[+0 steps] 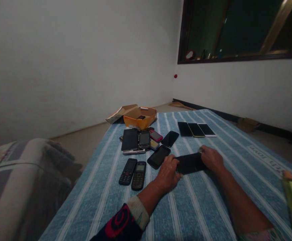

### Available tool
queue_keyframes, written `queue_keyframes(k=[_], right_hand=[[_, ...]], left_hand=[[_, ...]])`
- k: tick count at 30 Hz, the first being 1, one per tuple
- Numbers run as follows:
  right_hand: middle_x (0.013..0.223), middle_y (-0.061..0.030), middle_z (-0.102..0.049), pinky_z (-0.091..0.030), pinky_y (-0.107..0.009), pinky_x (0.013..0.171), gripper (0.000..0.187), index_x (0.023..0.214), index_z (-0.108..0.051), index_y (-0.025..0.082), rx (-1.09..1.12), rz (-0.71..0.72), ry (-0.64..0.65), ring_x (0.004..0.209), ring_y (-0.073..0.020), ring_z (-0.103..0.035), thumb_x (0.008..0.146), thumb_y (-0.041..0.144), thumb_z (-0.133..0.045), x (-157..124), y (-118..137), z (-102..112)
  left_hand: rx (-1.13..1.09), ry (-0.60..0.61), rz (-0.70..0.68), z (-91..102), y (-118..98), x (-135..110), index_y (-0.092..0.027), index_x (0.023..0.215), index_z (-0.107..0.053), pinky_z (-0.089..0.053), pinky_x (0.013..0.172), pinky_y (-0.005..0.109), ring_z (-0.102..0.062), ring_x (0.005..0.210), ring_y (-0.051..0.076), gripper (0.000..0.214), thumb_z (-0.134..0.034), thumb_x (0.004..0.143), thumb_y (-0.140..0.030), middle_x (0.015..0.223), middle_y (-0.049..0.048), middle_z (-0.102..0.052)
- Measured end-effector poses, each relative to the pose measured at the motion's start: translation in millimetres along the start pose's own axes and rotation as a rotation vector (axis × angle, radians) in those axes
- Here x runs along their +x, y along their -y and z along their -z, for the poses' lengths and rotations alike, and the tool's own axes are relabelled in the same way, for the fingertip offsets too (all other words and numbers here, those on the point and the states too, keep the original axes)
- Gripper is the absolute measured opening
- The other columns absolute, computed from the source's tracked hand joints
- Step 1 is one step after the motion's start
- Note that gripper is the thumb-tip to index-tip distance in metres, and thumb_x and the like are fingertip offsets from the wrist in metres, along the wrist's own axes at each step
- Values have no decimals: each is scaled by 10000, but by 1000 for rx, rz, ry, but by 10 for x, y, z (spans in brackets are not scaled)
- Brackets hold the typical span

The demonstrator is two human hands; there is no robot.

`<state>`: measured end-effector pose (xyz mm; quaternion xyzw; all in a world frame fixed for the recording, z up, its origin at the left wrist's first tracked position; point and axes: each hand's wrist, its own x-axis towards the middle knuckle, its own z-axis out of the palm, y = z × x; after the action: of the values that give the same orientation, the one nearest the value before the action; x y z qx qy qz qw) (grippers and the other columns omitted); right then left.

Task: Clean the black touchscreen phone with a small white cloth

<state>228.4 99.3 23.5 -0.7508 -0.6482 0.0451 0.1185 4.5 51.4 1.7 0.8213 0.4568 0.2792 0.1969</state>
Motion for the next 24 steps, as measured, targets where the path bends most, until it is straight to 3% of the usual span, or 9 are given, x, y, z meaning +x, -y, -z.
queue_keyframes(k=[14, 24], right_hand=[[769, -63, -699, -389, -264, 626, 232, 811, -719, 165, 392, -89, -91, 744, -201, -617, 752, 229, -504, -44, -311, -58], [620, -32, -652, -356, -236, 567, 173, 636, -702, 164, 331, -35, 115, 632, -160, -585, 692, 175, -539, -59, -405, 73]], left_hand=[[12, 52, -36, 34, 5, 14, -198, 989, -501, -428, 936, 404, -475, 1050, 238, 333, -692, 722, -144, 1096, 55, -507], [32, 40, -22, 32, -20, 9, -181, 1000, -498, -424, 951, 405, -471, 1082, 249, 355, -713, 719, -148, 1160, 85, -492]])
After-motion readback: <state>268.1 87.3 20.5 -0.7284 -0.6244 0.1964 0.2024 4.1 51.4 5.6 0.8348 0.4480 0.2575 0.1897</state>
